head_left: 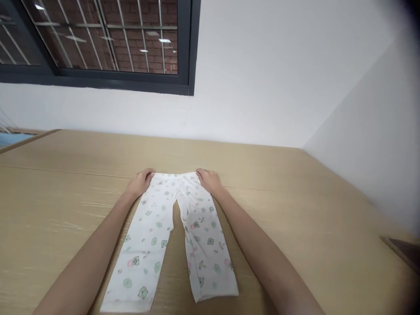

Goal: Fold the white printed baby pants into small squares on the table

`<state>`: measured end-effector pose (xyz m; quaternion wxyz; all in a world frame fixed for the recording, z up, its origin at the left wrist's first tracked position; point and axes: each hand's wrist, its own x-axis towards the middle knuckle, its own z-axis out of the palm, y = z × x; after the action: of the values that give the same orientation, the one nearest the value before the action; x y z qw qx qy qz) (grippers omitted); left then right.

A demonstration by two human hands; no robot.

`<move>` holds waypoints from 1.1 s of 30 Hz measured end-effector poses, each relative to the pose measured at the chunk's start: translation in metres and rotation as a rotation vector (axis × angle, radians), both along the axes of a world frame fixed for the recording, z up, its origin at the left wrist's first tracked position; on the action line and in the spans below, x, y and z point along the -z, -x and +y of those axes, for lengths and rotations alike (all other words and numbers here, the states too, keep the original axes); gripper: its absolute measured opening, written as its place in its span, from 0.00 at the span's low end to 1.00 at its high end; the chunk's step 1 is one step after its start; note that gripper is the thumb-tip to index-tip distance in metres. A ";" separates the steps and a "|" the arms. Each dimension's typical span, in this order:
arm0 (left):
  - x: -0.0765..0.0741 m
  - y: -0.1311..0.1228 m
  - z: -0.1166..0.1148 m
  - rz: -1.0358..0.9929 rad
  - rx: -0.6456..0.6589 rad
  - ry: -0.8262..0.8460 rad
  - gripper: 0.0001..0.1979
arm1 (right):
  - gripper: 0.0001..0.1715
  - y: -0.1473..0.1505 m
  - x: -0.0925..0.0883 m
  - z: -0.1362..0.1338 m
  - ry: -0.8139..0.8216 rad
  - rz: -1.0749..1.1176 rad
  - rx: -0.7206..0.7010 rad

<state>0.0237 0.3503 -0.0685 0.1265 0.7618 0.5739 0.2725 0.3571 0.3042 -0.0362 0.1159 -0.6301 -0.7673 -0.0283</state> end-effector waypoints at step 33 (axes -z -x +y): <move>-0.006 -0.005 -0.007 -0.012 -0.005 0.031 0.20 | 0.20 -0.005 0.006 0.004 -0.036 0.049 -0.020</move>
<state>0.0285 0.3432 -0.0630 0.1411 0.7565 0.5794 0.2685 0.3622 0.3078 -0.0418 0.1463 -0.6206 -0.7699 -0.0253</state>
